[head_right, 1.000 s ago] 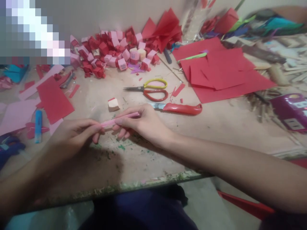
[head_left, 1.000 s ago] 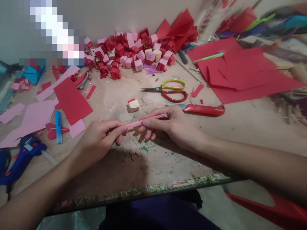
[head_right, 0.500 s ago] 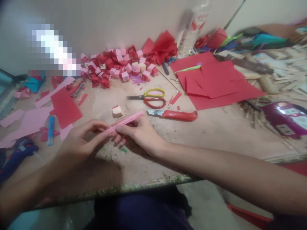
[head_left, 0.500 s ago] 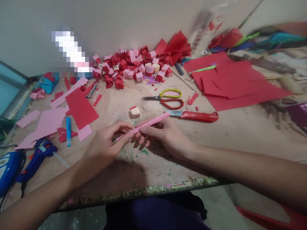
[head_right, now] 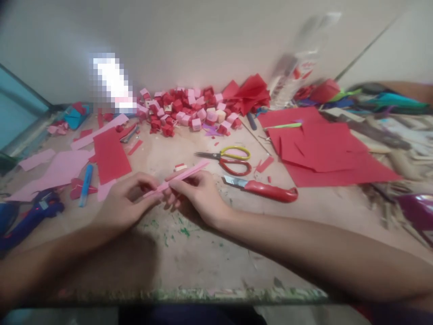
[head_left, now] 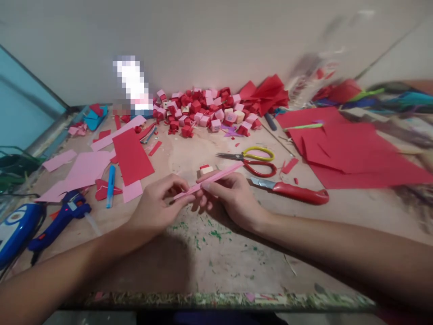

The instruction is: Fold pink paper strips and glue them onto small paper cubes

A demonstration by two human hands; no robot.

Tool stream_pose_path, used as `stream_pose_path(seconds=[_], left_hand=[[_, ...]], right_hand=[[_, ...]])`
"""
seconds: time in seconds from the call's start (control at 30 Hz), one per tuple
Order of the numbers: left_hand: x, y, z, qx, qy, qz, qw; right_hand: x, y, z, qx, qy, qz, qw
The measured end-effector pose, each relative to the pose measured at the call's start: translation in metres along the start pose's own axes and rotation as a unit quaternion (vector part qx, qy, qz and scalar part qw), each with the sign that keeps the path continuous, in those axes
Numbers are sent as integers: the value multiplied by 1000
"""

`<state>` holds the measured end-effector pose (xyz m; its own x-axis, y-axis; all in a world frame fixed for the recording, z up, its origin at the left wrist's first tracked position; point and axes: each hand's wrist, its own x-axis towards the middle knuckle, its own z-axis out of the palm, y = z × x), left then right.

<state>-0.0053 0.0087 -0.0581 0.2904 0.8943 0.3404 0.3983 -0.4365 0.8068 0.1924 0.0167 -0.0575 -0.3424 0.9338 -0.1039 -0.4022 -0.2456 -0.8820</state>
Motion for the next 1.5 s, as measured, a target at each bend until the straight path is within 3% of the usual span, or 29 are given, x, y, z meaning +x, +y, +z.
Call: stream_pose_path(seconds=[0.13, 0.27, 0.73, 1.07, 1.5], left_hand=[[-1, -7, 0, 83, 18, 103, 991], [0, -8, -1, 102, 19, 130, 986], [2, -1, -1, 143, 68, 125, 979], [1, -6, -2, 138, 65, 168, 974], [0, -1, -2, 148, 85, 116, 978]], right_hand=[[0, 2, -8, 20, -9, -4, 1000], [-2, 1, -12, 34, -25, 8, 999], [-2, 1, -8, -21, -15, 11, 1000], [-2, -4, -7, -37, -42, 29, 998], [-3, -4, -6, -23, -15, 25, 999]])
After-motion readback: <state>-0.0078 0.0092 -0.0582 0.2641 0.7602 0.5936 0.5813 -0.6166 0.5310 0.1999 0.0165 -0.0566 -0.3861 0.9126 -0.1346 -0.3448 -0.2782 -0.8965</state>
